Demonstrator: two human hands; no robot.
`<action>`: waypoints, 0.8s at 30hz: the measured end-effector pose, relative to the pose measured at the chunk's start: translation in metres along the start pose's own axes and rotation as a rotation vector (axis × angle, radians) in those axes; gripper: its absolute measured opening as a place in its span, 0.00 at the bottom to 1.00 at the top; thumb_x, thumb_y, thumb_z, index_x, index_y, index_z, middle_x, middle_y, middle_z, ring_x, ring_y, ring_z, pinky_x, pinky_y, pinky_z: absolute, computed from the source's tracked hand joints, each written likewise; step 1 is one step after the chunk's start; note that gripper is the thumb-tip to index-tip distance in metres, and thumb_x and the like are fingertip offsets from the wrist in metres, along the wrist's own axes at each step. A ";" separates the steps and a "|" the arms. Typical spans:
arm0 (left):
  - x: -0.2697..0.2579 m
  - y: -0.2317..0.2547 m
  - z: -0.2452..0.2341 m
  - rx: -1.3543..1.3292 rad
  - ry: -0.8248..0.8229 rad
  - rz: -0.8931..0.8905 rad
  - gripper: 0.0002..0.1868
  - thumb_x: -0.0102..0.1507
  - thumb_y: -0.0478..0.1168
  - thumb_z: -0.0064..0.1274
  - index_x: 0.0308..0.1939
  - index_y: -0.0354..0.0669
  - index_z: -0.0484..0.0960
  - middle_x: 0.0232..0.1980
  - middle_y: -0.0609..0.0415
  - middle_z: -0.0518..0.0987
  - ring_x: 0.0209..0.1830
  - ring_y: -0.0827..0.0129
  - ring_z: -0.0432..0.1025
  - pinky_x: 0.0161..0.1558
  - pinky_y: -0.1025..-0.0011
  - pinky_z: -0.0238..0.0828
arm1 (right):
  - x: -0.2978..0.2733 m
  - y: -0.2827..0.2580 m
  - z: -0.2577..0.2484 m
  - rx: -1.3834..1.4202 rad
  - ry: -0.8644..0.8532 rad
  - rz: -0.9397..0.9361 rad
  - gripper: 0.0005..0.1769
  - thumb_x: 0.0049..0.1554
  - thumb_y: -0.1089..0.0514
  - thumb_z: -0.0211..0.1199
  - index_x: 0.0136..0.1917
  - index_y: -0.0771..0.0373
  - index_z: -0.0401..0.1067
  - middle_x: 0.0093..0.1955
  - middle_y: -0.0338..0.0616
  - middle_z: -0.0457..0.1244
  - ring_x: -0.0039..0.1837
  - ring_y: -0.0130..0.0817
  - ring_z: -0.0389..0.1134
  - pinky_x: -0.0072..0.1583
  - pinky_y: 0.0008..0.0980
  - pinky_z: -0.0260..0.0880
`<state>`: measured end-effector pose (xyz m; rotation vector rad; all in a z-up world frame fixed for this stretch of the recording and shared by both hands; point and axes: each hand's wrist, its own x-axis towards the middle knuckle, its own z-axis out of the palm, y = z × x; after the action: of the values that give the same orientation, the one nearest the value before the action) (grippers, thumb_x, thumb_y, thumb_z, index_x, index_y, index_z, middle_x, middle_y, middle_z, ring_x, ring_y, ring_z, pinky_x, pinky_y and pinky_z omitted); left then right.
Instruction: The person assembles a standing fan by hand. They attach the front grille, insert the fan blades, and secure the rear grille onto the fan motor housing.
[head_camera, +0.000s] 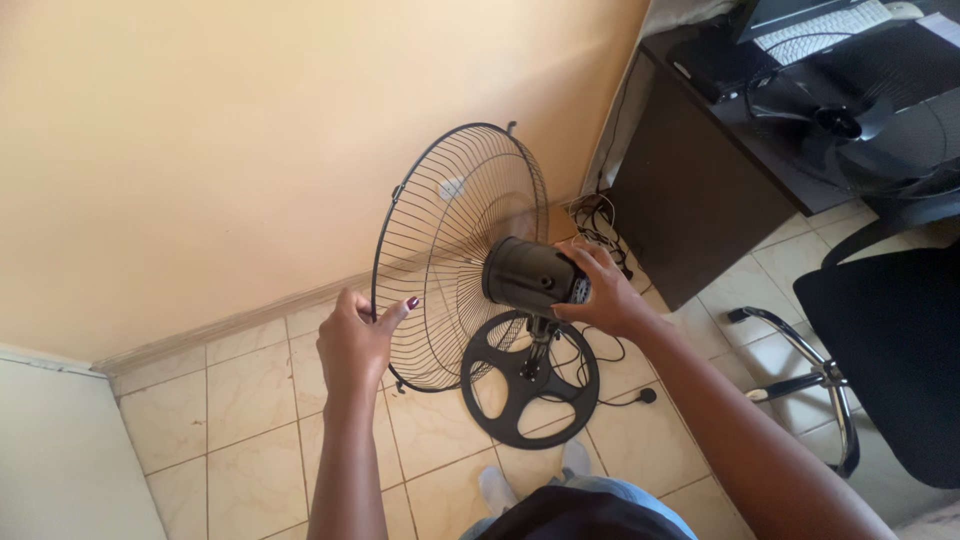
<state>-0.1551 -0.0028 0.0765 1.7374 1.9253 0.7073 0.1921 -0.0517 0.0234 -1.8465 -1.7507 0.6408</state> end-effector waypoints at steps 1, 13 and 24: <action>-0.002 0.001 -0.003 0.007 -0.018 -0.016 0.28 0.54 0.60 0.69 0.31 0.40 0.74 0.24 0.50 0.78 0.25 0.59 0.76 0.34 0.60 0.73 | -0.003 0.000 0.002 0.001 0.030 -0.023 0.56 0.41 0.49 0.78 0.78 0.51 0.55 0.78 0.53 0.47 0.79 0.53 0.49 0.76 0.49 0.53; -0.036 0.016 -0.018 0.100 -0.176 -0.104 0.33 0.50 0.66 0.70 0.26 0.38 0.77 0.21 0.49 0.78 0.22 0.60 0.75 0.31 0.62 0.73 | -0.026 -0.008 0.013 -0.100 0.217 -0.069 0.48 0.43 0.54 0.76 0.75 0.49 0.61 0.78 0.56 0.47 0.78 0.60 0.50 0.74 0.53 0.57; -0.093 0.034 -0.008 0.072 -0.196 -0.173 0.29 0.53 0.66 0.66 0.30 0.42 0.82 0.24 0.48 0.82 0.27 0.58 0.80 0.37 0.61 0.75 | -0.049 -0.002 -0.001 -0.100 0.247 -0.153 0.48 0.47 0.57 0.74 0.77 0.58 0.57 0.79 0.63 0.45 0.79 0.61 0.50 0.75 0.54 0.55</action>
<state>-0.1249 -0.0933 0.1037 1.5926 1.9549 0.3957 0.1886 -0.1008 0.0247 -1.7505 -1.7625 0.2578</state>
